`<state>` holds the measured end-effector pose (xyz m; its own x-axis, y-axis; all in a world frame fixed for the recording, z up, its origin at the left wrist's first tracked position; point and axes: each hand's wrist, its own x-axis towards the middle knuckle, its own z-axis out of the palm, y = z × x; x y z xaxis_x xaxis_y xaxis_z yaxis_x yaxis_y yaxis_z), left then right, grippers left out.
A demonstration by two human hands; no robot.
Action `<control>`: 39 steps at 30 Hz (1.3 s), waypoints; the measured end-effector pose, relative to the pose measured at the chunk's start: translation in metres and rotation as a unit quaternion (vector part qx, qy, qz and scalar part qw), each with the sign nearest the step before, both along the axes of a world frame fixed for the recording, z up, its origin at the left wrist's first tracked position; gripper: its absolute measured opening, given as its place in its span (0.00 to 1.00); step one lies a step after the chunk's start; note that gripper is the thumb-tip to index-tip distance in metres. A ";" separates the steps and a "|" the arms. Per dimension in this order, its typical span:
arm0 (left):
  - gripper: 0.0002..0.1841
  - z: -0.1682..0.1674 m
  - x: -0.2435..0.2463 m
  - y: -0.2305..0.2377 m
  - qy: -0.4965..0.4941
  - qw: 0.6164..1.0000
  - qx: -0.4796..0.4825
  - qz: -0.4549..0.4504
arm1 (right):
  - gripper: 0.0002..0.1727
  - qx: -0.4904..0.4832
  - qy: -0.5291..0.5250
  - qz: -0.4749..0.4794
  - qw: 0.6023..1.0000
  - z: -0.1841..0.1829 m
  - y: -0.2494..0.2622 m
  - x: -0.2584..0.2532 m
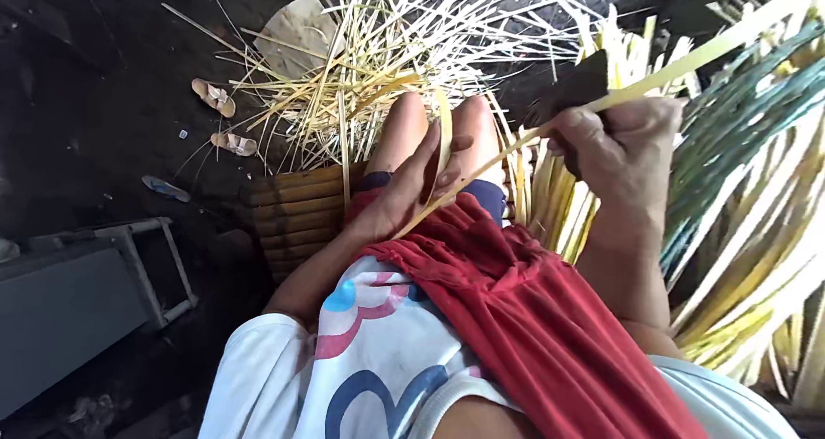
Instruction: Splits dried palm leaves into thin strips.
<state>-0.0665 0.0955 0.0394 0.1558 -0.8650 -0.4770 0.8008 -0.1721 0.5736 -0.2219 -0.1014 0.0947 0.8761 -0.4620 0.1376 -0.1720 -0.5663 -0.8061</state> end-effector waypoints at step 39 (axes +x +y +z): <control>0.57 0.025 0.135 -0.257 -0.774 0.618 -0.134 -0.039 | 0.10 0.122 0.420 0.046 0.898 0.180 -0.076 -0.106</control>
